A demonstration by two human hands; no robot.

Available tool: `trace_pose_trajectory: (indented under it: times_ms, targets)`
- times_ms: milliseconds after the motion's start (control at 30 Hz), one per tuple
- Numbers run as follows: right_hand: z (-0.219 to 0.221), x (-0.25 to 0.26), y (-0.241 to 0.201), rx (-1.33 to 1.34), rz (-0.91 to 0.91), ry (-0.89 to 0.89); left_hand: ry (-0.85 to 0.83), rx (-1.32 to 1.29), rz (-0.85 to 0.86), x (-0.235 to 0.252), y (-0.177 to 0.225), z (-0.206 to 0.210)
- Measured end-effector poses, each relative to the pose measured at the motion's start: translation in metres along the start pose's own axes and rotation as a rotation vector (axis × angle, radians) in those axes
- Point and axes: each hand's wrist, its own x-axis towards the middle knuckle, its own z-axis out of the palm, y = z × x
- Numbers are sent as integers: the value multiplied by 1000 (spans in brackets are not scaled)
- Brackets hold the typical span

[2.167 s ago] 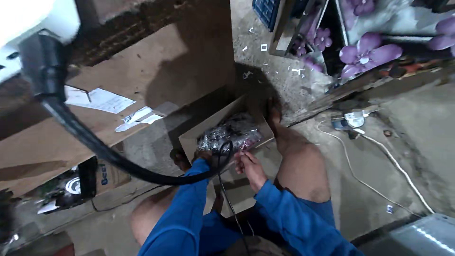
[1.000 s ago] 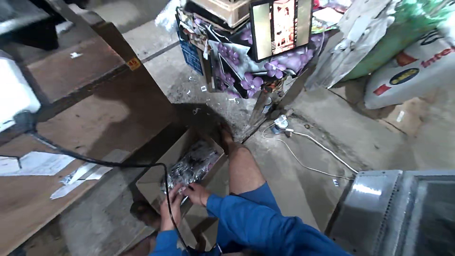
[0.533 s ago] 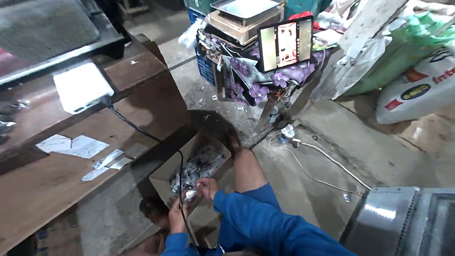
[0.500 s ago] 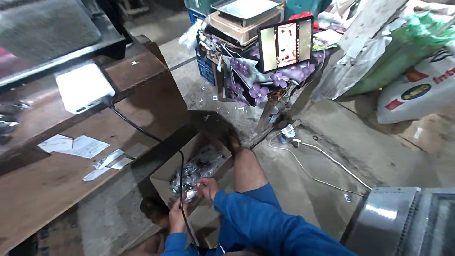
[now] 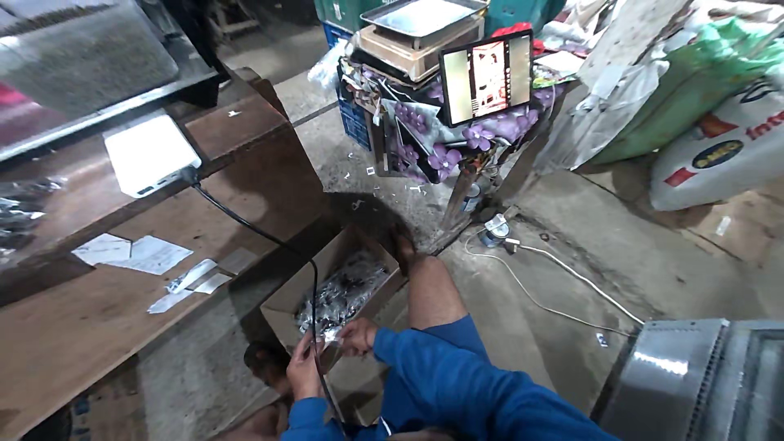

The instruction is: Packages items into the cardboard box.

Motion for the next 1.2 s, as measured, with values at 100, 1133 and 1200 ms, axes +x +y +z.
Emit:
trace_pose_trajectory:
  times_ms: [100,1133,1200]
  targets:
    - [-3,1,3,48,-40,68,41,-217,-95,1,2,-4]
    - [10,-32,-11,-364,-551,284,-245,-38,143,-11,2,12]
    - [12,-34,-12,-364,-537,277,-249,-68,81,-23,7,19]
